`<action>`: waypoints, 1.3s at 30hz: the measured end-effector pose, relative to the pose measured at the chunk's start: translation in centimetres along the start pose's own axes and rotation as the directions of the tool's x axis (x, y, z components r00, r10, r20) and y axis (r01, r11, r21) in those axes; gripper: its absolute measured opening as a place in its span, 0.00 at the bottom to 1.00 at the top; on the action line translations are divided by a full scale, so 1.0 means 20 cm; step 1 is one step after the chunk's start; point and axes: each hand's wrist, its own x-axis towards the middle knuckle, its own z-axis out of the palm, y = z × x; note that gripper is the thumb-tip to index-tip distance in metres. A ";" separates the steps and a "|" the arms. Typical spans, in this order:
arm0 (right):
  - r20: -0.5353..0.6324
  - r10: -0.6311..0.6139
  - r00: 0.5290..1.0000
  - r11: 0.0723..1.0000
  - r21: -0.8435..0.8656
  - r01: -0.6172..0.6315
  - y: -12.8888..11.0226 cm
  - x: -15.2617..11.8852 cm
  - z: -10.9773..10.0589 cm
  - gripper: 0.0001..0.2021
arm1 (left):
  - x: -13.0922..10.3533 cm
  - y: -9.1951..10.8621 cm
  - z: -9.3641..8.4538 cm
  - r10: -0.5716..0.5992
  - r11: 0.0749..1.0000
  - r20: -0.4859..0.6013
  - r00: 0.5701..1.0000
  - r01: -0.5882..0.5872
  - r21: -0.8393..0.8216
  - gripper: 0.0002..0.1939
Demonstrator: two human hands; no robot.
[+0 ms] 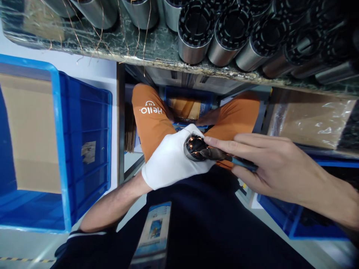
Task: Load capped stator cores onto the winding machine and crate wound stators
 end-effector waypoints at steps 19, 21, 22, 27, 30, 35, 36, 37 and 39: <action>-0.023 0.055 0.998 0.995 -0.079 -0.056 0.03 0.00 0.03 0.35 | 0.01 0.04 0.10 0.039 0.955 -0.017 0.999 -0.032 0.296 0.17; 0.021 0.057 0.998 0.996 -0.063 -0.056 0.03 -0.01 0.03 0.36 | 0.01 0.03 0.12 0.050 0.957 -0.013 0.999 -0.044 0.286 0.15; 0.043 0.058 0.997 0.998 -0.034 -0.057 0.04 -0.01 0.02 0.37 | 0.01 0.02 0.12 0.047 0.958 -0.008 0.999 -0.043 0.284 0.14; 0.068 0.129 0.989 0.970 0.198 -0.140 0.10 -0.01 0.03 0.31 | 0.03 -0.06 0.12 0.019 0.994 0.053 0.998 -0.025 0.109 0.16; -0.017 0.146 0.989 0.949 0.285 -0.135 0.10 0.02 0.08 0.31 | 0.06 -0.09 0.12 -0.090 0.929 0.238 0.967 0.168 -0.330 0.14; -0.156 0.101 0.983 0.898 0.439 -0.023 0.06 0.08 0.19 0.35 | 0.05 -0.14 0.16 -0.070 0.599 0.330 0.941 0.304 -0.741 0.23; -0.137 0.134 0.981 0.883 0.467 -0.055 0.07 0.09 0.20 0.32 | 0.04 -0.16 0.17 -0.057 0.607 0.288 0.956 0.262 -0.750 0.26; -0.098 0.180 0.979 0.860 0.499 -0.108 0.08 0.10 0.19 0.30 | 0.03 -0.17 0.17 -0.040 0.649 0.224 0.974 0.196 -0.735 0.30; 0.029 0.296 0.955 0.754 0.606 -0.252 0.12 0.09 0.18 0.28 | 0.00 -0.21 0.15 0.066 0.799 0.032 0.997 -0.034 -0.600 0.42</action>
